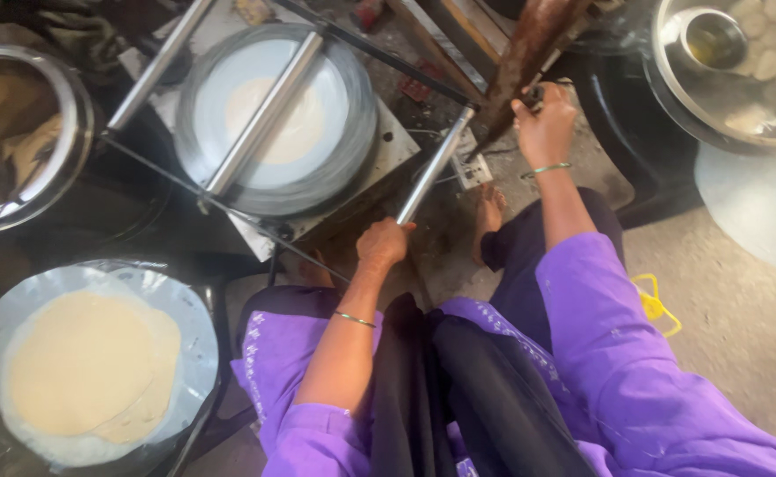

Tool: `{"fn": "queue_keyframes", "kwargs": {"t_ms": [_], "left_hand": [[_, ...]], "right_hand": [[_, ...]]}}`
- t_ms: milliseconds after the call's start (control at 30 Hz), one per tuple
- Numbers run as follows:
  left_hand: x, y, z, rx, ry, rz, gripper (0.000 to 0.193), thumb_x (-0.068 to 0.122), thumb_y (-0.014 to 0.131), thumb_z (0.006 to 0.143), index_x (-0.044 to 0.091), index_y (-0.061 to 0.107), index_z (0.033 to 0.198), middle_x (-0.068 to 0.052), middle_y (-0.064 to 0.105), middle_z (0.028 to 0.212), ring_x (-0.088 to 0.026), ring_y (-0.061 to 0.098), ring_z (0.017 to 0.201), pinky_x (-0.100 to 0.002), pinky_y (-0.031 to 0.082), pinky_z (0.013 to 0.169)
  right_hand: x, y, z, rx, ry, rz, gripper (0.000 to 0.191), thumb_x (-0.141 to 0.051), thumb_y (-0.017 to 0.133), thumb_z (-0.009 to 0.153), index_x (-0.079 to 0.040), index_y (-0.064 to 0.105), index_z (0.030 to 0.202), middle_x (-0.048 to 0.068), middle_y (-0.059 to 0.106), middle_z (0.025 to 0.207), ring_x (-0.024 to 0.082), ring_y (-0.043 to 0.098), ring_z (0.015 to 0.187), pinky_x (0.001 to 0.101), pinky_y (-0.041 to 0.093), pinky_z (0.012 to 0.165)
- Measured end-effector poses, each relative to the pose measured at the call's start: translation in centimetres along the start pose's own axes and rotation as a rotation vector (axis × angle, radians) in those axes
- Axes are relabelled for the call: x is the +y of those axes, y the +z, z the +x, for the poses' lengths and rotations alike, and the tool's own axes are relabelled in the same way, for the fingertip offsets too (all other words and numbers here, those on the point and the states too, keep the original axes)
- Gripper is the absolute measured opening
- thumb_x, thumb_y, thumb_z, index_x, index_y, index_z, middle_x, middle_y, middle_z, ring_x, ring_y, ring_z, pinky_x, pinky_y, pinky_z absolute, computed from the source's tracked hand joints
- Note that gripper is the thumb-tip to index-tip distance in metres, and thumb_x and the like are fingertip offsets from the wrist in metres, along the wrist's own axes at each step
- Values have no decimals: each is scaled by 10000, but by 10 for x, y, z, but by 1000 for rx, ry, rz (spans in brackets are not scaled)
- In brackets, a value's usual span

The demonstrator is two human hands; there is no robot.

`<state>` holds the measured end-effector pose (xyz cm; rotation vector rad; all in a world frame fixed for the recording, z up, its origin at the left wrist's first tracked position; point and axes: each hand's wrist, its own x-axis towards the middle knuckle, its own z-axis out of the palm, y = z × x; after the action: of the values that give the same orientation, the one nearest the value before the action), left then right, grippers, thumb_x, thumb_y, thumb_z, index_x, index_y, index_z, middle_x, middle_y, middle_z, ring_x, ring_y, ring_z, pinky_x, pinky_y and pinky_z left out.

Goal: The person places dough balls on a plastic sheet on a manual lever press, pulls the press handle down to flatten each ball into a thin round disc, then peels the pressed disc off the sheet and stacks it with others on a large plate. The person repeats the cycle, occasionally repositioning the sheet and reaching for new dough balls from a nearby tray.

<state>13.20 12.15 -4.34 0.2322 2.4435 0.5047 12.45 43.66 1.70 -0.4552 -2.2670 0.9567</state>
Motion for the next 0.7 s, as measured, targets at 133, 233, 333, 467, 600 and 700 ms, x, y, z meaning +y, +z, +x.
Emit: {"fn": "queue_keyframes", "kwargs": {"t_ms": [133,233,333,467,600,700], "left_hand": [[-1,0,-1,-5,-1,34,581,599,557,976,78,731,1163,-213,721,1160,-389,680,1138,-503,541,941],[-2,0,-3,-13,0,44,593,602,542,988,66,720,1169,-218,722,1155,-399,677,1136,-513,539,938],[-1,-1,-3,-8,4,47,589,594,536,987,62,714,1167,-217,718,1149,-407,674,1126,-518,536,927],[2,-4,-5,-18,-9,47,591,595,536,985,63,717,1167,-214,723,1139,-403,679,1119,-515,538,923],[2,-5,-6,-20,-9,39,580,586,542,984,63,717,1165,-210,726,1134,-401,682,1112,-514,540,916],[1,-4,-7,-25,-1,50,585,588,541,989,59,720,1163,-211,730,1128,-400,685,1112,-509,542,919]], "right_hand": [[4,1,3,30,-15,-35,239,-21,852,856,22,678,1015,183,673,1030,228,740,650,338,568,562],[6,1,4,55,-2,-39,248,-19,852,851,21,680,1025,179,673,1029,234,734,643,351,563,571],[5,0,5,50,14,-25,237,-17,842,862,16,678,1030,173,675,1048,220,738,626,358,563,601],[4,0,7,40,38,-41,243,-20,841,857,11,673,1030,162,677,1042,210,737,618,350,564,600],[8,4,9,25,68,-40,235,-20,836,857,17,669,1018,150,685,1030,200,745,627,338,565,584],[10,8,11,-8,63,29,208,-6,829,865,16,686,1014,150,685,1010,198,758,660,324,593,584]]}}
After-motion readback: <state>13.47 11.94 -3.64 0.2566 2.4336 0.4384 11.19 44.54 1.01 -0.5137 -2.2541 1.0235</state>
